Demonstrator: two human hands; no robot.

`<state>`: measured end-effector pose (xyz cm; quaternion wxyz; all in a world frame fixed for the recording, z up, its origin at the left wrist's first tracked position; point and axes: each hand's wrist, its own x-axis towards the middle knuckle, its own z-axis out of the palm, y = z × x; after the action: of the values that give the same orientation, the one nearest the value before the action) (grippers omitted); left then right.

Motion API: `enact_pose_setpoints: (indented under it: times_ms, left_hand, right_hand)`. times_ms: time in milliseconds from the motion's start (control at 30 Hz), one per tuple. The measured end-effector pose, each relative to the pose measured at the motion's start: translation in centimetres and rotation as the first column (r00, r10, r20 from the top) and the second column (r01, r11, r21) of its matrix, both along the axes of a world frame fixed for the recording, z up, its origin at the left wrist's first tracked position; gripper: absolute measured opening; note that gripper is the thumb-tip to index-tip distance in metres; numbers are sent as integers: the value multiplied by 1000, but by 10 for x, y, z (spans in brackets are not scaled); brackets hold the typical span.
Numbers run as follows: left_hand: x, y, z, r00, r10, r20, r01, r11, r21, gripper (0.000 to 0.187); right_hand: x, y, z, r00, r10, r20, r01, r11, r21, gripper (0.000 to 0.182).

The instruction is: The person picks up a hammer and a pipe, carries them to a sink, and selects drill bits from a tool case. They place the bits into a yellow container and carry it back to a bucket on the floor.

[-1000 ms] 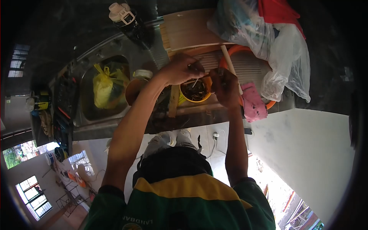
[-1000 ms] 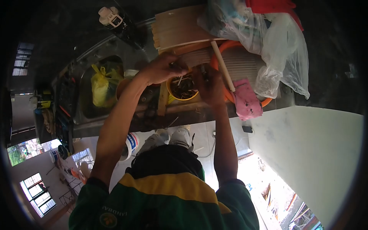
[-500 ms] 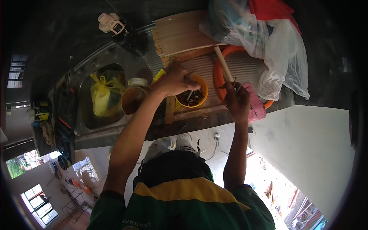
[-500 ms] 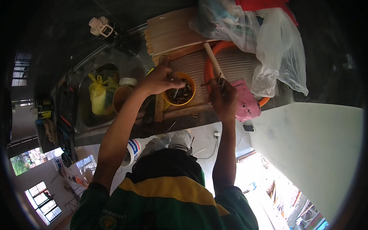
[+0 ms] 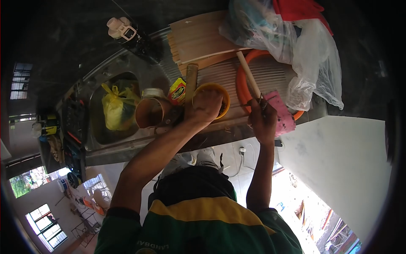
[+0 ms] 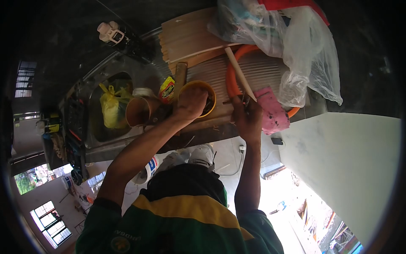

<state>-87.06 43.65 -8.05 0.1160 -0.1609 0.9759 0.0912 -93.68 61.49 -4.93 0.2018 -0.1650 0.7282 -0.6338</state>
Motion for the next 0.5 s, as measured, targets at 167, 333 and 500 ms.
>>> enact_pose_setpoints:
  times_ms: [167,333,500]
  left_hand:
    - [-8,-12,4,995,57,79,-56,998,-16,8]
    - [-13,-46,40,993,15,116,-50,951,305,12]
    - [21,-63,80,999,16,34,-37,584,811,19]
  right_hand:
    - [1,4,4,999,-25,39,25,1000,2,21]
    - [5,5,7,995,-30,92,30,1000,-6,21]
    - [9,-1,5,977,-1,215,11,999,-43,22]
